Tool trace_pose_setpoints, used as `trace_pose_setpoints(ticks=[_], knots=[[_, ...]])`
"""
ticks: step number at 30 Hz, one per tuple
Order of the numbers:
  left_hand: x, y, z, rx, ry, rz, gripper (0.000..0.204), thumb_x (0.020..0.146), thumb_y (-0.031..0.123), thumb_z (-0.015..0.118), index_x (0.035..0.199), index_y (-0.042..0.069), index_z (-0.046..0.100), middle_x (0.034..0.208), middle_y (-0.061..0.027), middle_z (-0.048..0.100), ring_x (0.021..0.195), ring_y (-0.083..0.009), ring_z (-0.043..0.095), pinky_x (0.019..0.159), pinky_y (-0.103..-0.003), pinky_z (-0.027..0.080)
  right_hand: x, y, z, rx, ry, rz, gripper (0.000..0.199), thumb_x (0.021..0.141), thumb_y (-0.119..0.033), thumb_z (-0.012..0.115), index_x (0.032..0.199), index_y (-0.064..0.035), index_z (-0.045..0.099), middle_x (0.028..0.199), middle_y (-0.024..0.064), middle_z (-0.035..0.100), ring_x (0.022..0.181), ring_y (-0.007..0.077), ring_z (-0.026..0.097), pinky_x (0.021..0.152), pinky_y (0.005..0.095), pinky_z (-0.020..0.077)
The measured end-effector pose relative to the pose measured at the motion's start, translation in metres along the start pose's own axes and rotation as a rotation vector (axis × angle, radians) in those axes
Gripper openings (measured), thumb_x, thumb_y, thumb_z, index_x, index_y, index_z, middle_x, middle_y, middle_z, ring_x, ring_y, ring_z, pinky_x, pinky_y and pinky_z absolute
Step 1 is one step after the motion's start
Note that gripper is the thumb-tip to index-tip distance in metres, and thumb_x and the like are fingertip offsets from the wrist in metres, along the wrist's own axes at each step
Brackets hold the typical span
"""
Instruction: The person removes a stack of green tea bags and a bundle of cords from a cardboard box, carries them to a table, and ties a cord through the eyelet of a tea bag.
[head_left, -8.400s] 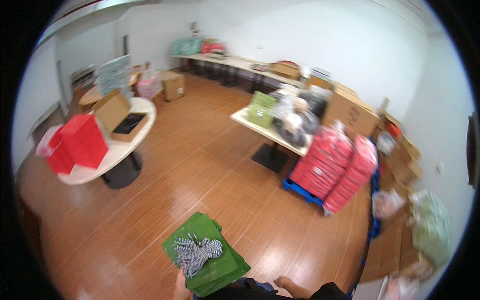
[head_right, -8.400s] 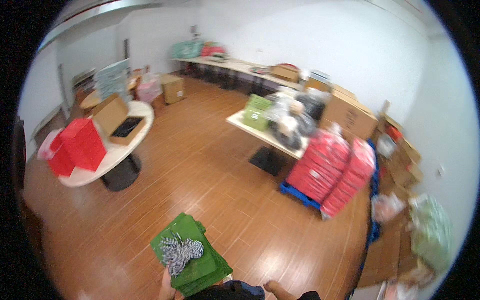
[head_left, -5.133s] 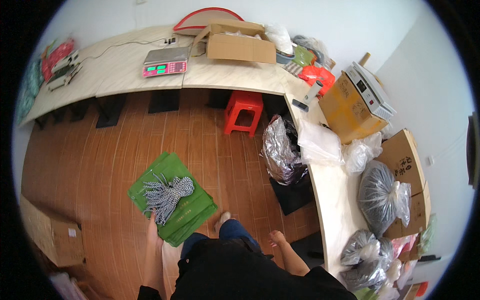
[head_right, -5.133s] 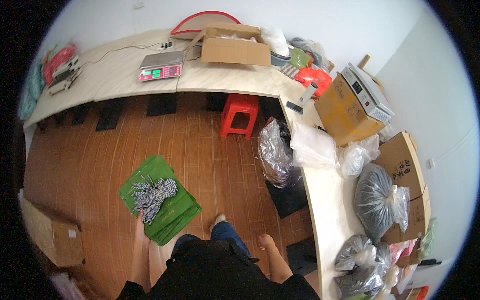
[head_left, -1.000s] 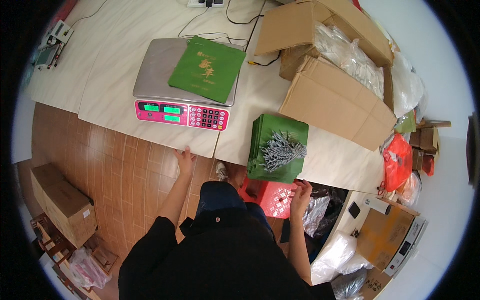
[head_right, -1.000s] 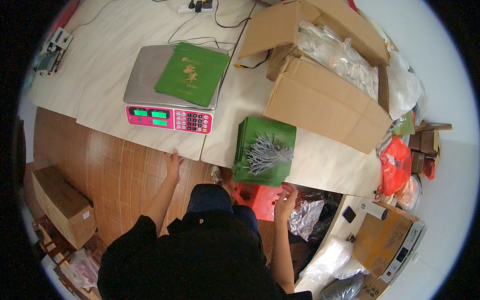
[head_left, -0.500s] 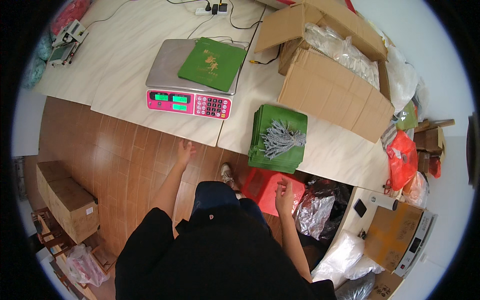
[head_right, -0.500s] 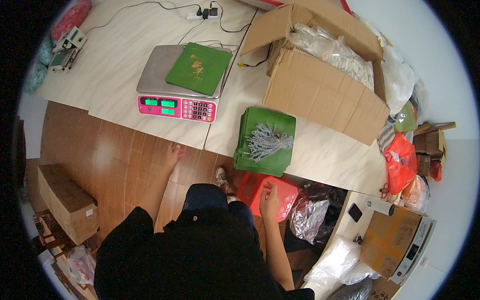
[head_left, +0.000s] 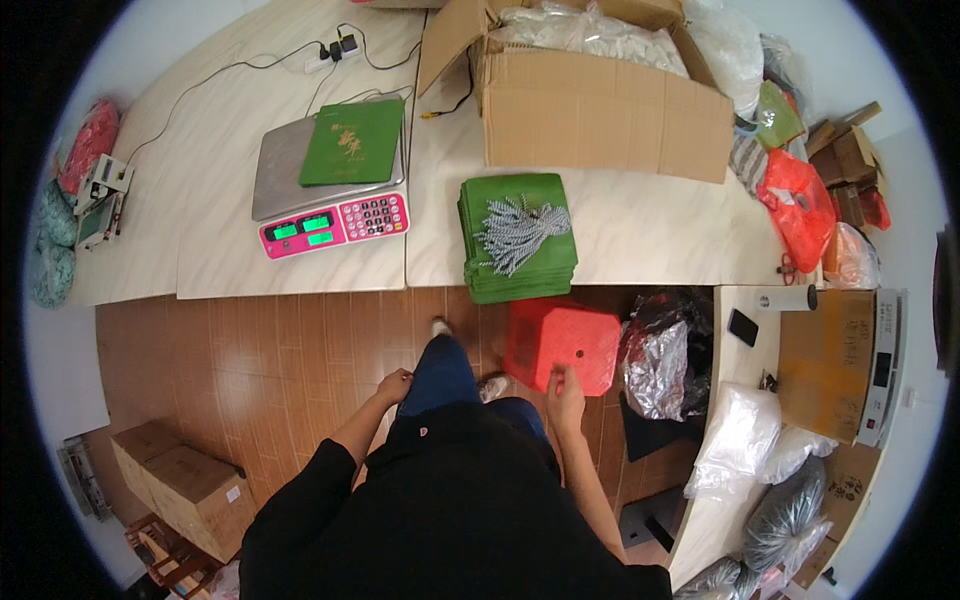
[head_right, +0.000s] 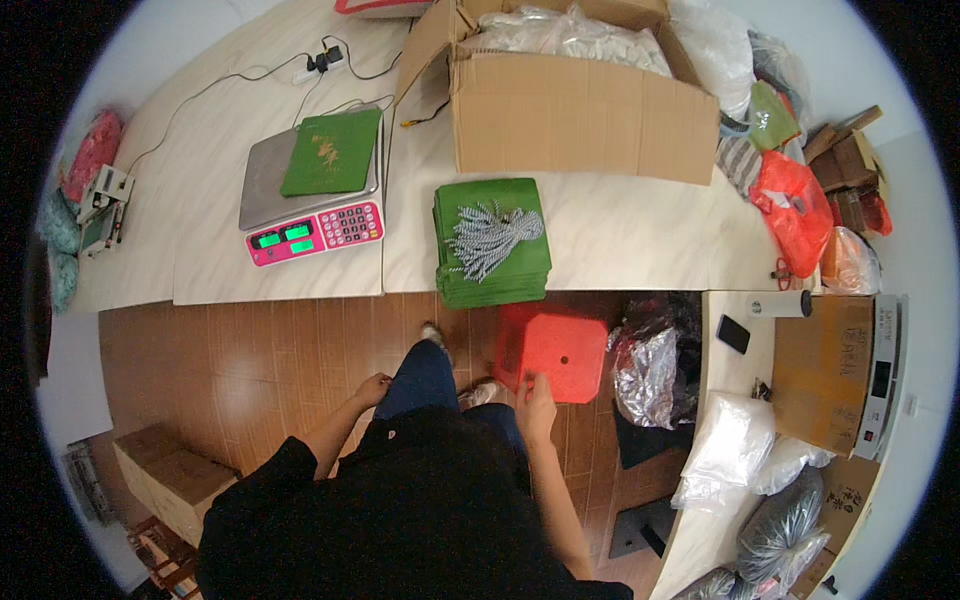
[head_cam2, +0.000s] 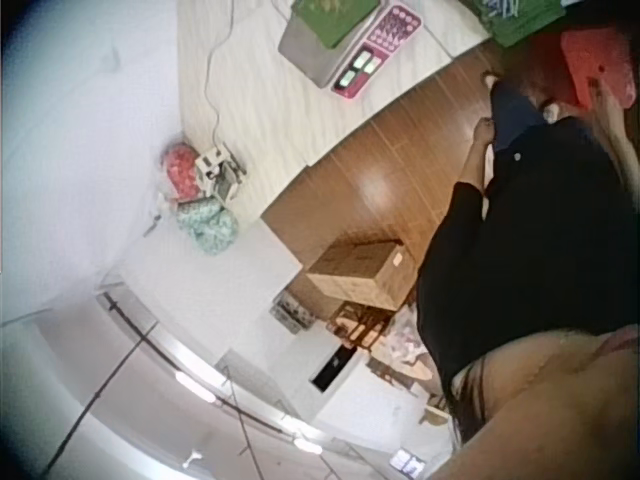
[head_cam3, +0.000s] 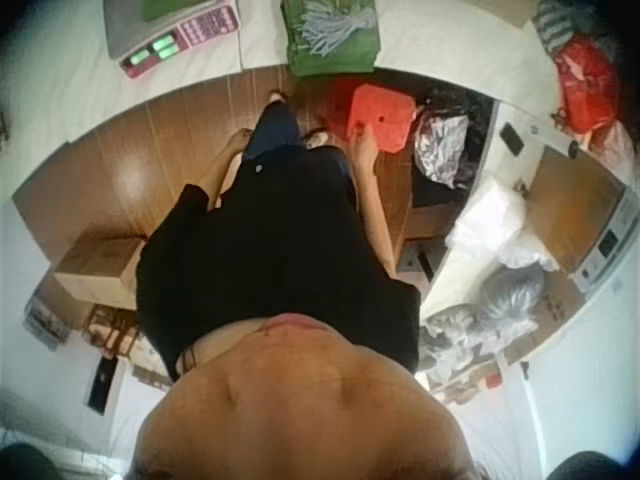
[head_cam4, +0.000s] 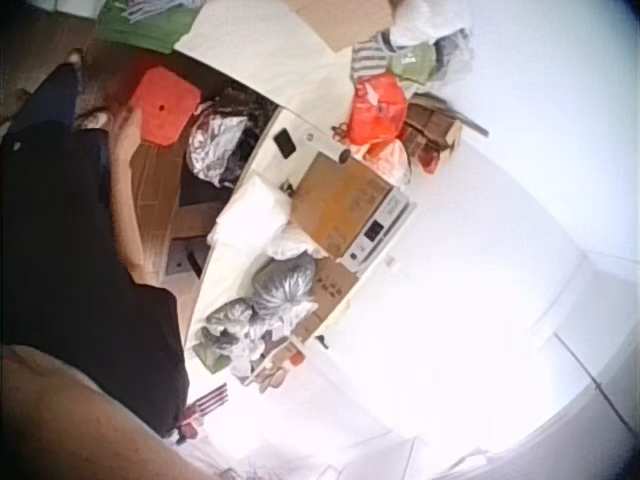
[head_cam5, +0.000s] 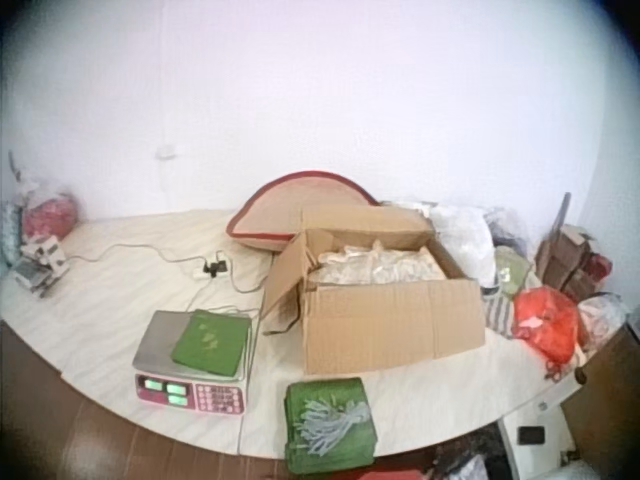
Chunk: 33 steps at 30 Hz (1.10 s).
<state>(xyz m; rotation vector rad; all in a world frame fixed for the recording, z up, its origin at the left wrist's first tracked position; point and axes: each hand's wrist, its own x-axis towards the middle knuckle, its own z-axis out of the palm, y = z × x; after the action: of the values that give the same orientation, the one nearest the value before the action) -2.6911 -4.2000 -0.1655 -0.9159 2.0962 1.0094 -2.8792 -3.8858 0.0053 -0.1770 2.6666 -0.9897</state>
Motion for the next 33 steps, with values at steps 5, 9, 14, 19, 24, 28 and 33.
trace_pose_setpoints(ticks=[5, 9, 14, 19, 24, 28, 33], knots=[[0.042, 0.032, -0.046, 0.034, -0.006, 0.244, 0.032, 0.090, 0.030, 0.050, 0.108, 0.005, 0.059, 0.102, -0.0166, 0.064, 0.099, -0.0317, 0.059, 0.088, -0.040, 0.045, -0.042, 0.052, 0.014, -0.283, -0.297, 0.263, 0.025, 0.087, -0.021, 0.051, 0.106, -0.0050, 0.054, 0.097, 0.0208, 0.063, 0.086, 0.0388, 0.062, 0.072, 0.0480, 0.0486], [0.088, 0.030, -0.075, -0.414, 0.098, 0.380, 0.030, 0.091, 0.027, 0.052, 0.107, 0.003, 0.058, 0.097, -0.0137, 0.065, 0.093, -0.0227, 0.060, 0.082, -0.035, 0.046, -0.042, 0.067, 0.029, -0.355, -0.313, 0.293, 0.034, 0.086, -0.023, 0.050, 0.115, -0.0042, 0.048, 0.103, 0.0253, 0.059, 0.091, 0.0439, 0.058, 0.079, 0.0491, 0.0477], [0.090, 0.016, -0.145, -0.268, 0.086, 0.338, 0.032, 0.094, 0.030, 0.048, 0.108, 0.003, 0.058, 0.093, -0.0077, 0.065, 0.084, -0.0190, 0.061, 0.078, -0.031, 0.047, 0.058, 0.000, 0.036, -0.157, 0.169, 0.024, 0.041, 0.081, -0.008, 0.057, 0.120, -0.0034, 0.046, 0.115, 0.0245, 0.050, 0.106, 0.0393, 0.049, 0.090, 0.0439, 0.0408], [0.066, 0.052, -0.168, -0.685, -0.077, 0.256, 0.032, 0.096, 0.031, 0.046, 0.109, 0.005, 0.059, 0.095, -0.0075, 0.065, 0.085, -0.0162, 0.061, 0.075, -0.030, 0.046, 0.159, -0.077, 0.017, -0.231, 0.366, -0.276, 0.053, 0.076, -0.004, 0.059, 0.126, -0.0036, 0.044, 0.122, 0.0248, 0.046, 0.110, 0.0408, 0.046, 0.091, 0.0462, 0.0406], [0.047, 0.133, -0.168, -0.942, -0.063, 0.217, 0.029, 0.094, 0.028, 0.052, 0.114, 0.008, 0.055, 0.099, -0.0055, 0.064, 0.085, -0.0136, 0.061, 0.076, -0.027, 0.045, 0.218, -0.110, 0.008, -0.515, 0.212, -0.417, 0.073, 0.067, -0.001, 0.059, 0.136, -0.0121, 0.038, 0.136, 0.0250, 0.034, 0.117, 0.0417, 0.041, 0.094, 0.0467, 0.0399], [0.078, 0.176, -0.141, -0.993, -0.044, 0.333, 0.043, 0.090, 0.029, 0.059, 0.125, 0.008, 0.046, 0.115, -0.0110, 0.056, 0.105, -0.0196, 0.056, 0.085, -0.032, 0.045, 0.254, -0.111, 0.015, -0.532, 0.000, -0.476, 0.082, 0.065, -0.006, 0.067, 0.139, -0.0179, 0.035, 0.139, 0.0259, 0.030, 0.119, 0.0427, 0.039, 0.096, 0.0467, 0.0395], [0.100, 0.241, -0.114, -1.025, 0.231, 0.406, 0.058, 0.087, 0.031, 0.062, 0.131, 0.002, 0.037, 0.125, -0.0189, 0.046, 0.115, -0.0288, 0.048, 0.095, -0.039, 0.040, 0.285, -0.098, 0.023, -0.449, -0.207, -0.581, 0.080, 0.063, -0.013, 0.075, 0.135, -0.0161, 0.040, 0.132, 0.0235, 0.037, 0.115, 0.0414, 0.041, 0.096, 0.0465, 0.0382]])
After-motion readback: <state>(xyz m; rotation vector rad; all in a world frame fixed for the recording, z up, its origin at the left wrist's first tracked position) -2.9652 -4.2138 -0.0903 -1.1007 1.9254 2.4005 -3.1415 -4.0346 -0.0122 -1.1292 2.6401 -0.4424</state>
